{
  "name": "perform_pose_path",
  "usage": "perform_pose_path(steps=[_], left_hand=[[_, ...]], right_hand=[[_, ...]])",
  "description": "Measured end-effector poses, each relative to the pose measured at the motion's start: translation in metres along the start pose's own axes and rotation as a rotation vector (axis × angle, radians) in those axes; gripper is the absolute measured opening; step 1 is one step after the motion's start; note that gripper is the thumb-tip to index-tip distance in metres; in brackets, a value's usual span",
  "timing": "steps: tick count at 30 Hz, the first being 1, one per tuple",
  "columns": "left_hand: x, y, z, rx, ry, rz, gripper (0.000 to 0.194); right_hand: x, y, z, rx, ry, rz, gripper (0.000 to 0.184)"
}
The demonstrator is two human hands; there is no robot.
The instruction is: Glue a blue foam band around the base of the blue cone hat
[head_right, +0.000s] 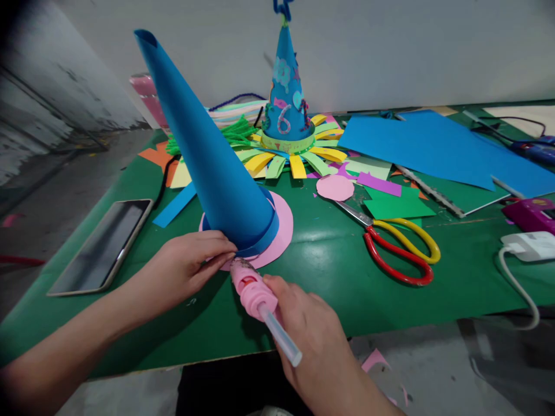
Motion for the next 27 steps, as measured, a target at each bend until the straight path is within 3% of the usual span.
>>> perform_pose_path(steps=[14, 19, 27], left_hand=[[0.0, -0.001, -0.001, -0.017, -0.015, 0.012, 0.023], [-0.001, -0.001, -0.001, -0.017, -0.004, 0.01, 0.023], [-0.001, -0.001, -0.001, -0.013, -0.009, 0.007, 0.022]], right_hand=[[-0.014, 0.005, 0.009, 0.017, 0.041, 0.004, 0.035], [-0.013, 0.012, 0.01, 0.066, -0.019, -0.069, 0.031], [-0.009, 0.002, 0.002, -0.009, 0.016, -0.027, 0.036]])
Point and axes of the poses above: each hand's wrist, its own z-axis away from the middle knuckle, its own x-axis out of the palm, y = z × x, the point moved 10 cm from there along -z, towards the middle knuckle, and after that the axes turned 9 degrees about -y, right-handed, at the moved point
